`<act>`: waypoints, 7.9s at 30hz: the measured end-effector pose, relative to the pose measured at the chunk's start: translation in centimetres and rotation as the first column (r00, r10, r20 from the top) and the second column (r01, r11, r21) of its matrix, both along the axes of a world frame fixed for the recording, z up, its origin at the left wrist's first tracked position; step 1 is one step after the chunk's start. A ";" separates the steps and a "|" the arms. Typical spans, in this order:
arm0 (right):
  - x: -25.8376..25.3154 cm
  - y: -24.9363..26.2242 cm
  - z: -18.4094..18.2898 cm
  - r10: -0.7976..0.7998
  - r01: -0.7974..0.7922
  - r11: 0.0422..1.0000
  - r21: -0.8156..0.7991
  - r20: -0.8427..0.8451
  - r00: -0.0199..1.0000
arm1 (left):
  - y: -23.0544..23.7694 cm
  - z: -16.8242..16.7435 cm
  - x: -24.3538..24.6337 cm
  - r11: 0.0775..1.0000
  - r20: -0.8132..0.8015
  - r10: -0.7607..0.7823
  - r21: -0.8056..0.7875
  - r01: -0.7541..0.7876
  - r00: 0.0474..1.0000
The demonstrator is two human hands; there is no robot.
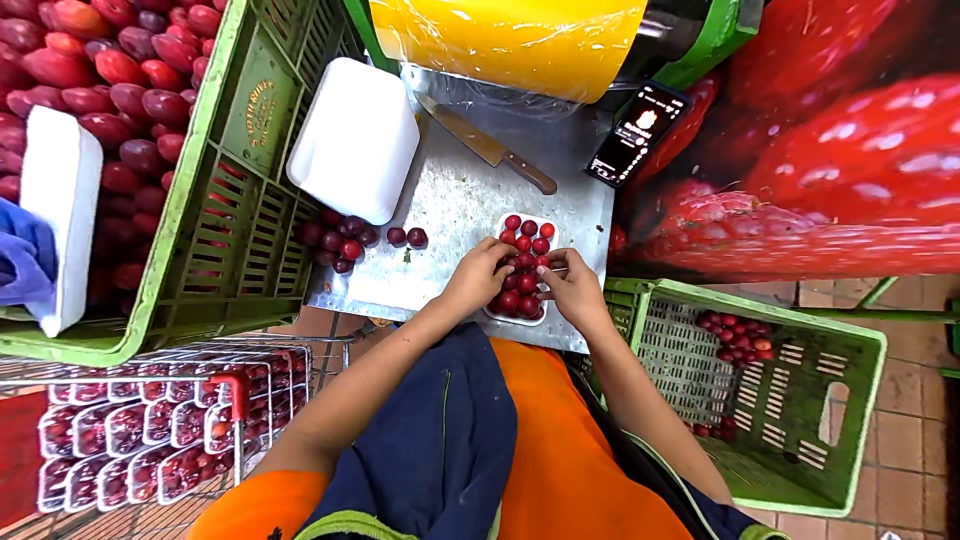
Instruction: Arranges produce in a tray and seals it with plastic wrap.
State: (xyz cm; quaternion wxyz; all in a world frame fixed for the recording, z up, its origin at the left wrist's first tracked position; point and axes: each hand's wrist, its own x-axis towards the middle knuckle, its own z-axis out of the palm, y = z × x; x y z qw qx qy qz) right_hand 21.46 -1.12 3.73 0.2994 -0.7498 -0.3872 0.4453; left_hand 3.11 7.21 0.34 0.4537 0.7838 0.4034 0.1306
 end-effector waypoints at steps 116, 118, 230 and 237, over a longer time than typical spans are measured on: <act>7.4 -4.0 1.5 -0.076 -0.088 0.934 0.346 0.433 0.898 | 2.3 -0.2 -1.7 0.998 0.096 0.048 0.045 -0.053 0.994; 10.1 -9.2 -0.1 -0.350 0.121 0.875 0.469 0.439 0.828 | 1.4 0.6 -2.5 0.996 0.105 0.023 0.087 -0.032 0.994; -1.3 -3.1 -2.1 -0.432 0.563 0.798 0.215 -0.447 0.783 | -2.2 5.6 -3.9 0.913 0.087 0.196 -0.379 -0.150 0.977; -2.3 -2.8 2.3 -0.421 0.664 0.739 0.111 -0.694 0.584 | -3.3 9.1 -4.0 0.922 0.179 0.219 -0.360 -0.143 0.959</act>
